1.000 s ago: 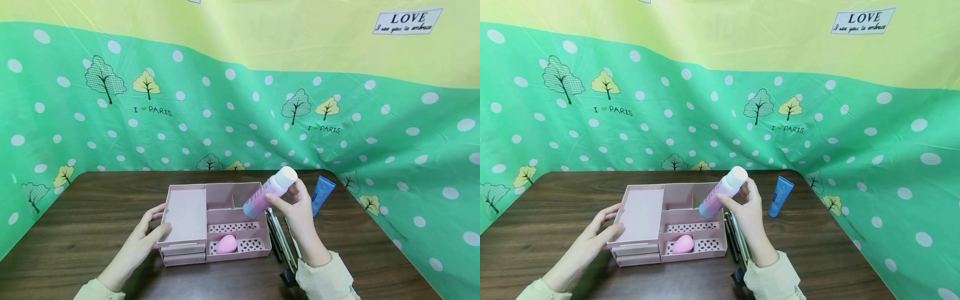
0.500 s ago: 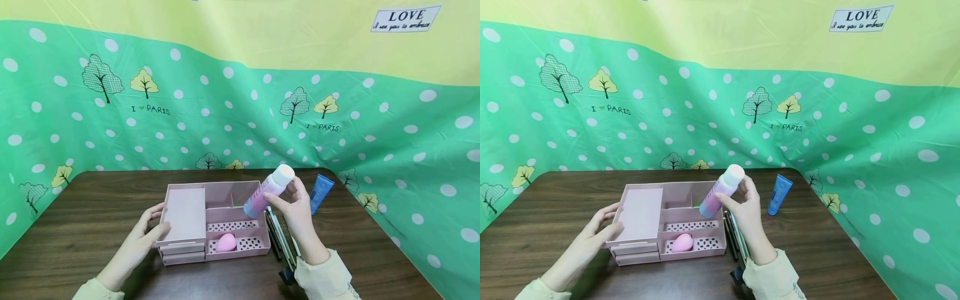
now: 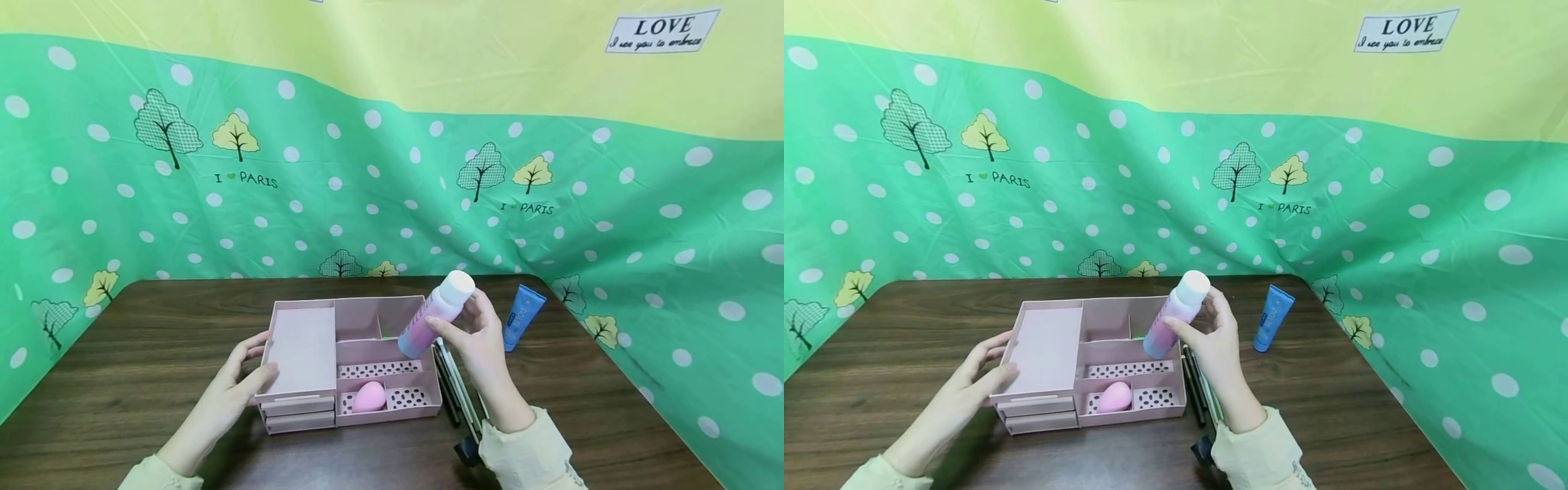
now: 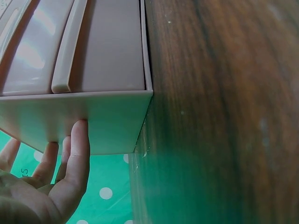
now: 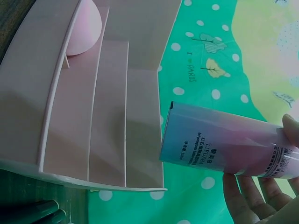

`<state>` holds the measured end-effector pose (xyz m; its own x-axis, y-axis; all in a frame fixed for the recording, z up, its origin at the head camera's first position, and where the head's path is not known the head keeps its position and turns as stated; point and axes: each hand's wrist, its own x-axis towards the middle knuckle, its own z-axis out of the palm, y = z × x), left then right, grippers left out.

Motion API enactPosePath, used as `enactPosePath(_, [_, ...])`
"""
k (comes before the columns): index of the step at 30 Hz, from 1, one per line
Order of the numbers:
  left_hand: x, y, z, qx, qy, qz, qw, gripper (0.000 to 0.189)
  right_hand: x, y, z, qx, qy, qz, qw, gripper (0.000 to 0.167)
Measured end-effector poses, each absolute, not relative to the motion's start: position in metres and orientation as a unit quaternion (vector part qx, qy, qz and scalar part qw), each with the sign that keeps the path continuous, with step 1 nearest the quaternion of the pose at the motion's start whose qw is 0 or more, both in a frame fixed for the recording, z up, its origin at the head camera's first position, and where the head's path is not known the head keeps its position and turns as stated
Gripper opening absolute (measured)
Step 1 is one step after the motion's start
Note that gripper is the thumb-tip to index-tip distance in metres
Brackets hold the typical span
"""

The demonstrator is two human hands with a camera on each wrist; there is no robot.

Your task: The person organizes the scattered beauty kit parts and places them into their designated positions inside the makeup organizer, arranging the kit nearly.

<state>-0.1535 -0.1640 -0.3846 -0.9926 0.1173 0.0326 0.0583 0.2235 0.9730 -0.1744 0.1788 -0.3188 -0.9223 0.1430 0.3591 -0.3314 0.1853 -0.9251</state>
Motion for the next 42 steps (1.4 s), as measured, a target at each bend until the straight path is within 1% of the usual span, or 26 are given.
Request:
enactPosePath(21, [-0.153, -0.164, -0.384, 0.05, 0.781, 0.621, 0.028, 0.056, -0.179, 0.176, -0.326, 0.067, -0.741, 0.635, 0.207, 0.058])
enactPosePath(42, [-0.152, -0.164, -0.384, 0.053, 0.782, 0.62, 0.025, 0.056, -0.189, 0.177, -0.335, 0.047, -0.742, 0.629, 0.226, 0.063])
